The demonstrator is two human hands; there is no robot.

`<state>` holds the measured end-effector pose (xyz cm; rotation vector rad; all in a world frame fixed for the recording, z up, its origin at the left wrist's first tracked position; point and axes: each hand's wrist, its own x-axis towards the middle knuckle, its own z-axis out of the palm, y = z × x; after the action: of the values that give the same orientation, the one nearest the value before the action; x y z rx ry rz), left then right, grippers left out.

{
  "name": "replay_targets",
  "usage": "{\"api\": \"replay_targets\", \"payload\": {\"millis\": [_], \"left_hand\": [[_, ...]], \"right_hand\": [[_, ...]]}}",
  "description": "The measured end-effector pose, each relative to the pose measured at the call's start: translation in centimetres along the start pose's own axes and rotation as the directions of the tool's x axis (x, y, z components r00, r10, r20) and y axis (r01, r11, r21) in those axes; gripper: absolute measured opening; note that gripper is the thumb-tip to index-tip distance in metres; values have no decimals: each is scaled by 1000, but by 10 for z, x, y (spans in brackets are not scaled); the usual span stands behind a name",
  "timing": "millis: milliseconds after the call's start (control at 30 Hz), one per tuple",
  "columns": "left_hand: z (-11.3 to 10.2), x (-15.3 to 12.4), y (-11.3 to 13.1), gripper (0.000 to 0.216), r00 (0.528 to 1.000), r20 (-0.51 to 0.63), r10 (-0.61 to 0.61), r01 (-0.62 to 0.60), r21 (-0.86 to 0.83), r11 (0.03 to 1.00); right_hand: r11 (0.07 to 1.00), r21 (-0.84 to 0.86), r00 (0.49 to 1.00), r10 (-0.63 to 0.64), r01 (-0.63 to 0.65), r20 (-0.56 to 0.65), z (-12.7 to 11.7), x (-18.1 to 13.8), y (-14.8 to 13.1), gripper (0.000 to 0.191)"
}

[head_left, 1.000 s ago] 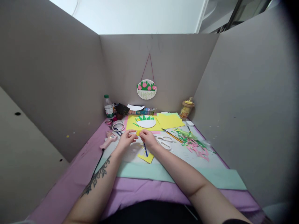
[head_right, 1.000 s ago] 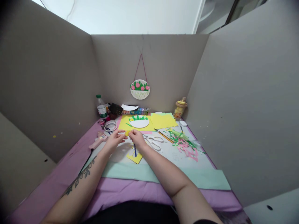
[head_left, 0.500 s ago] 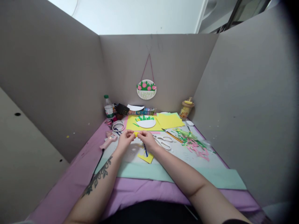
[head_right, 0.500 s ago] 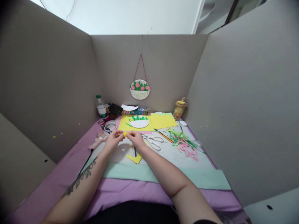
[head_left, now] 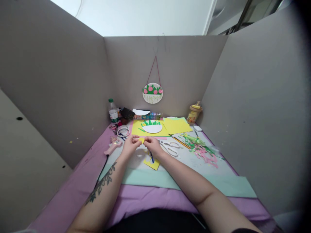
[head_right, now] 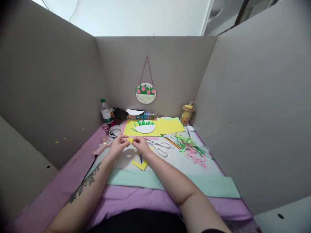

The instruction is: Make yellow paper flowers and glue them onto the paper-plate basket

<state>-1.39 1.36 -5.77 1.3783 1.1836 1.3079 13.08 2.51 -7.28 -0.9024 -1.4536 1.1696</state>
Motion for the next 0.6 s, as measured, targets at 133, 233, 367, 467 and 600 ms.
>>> {"api": "replay_targets", "payload": {"millis": [133, 233, 367, 467, 600], "left_hand": [[1, -3, 5, 51, 999, -13, -37, 37, 4, 999], [2, -4, 8, 54, 997, -2, -73, 73, -34, 997], [0, -6, 12, 38, 997, 27, -67, 67, 12, 998], [-1, -6, 11, 31, 998, 59, -30, 26, 64, 998], [-2, -3, 7, 27, 999, 33, 9, -12, 101, 995]], "right_hand": [[1000, -30, 999, -5, 4, -39, -1, -1, -3, 12], [999, -42, 998, -17, 15, -59, -1, -1, -4, 13], [998, -43, 998, -46, 44, -48, -2, -1, -3, 14], [997, -38, 998, -65, 64, -24, -3, -1, -3, 16], [999, -11, 999, -41, 41, -17, -3, -1, -7, 17]]}}
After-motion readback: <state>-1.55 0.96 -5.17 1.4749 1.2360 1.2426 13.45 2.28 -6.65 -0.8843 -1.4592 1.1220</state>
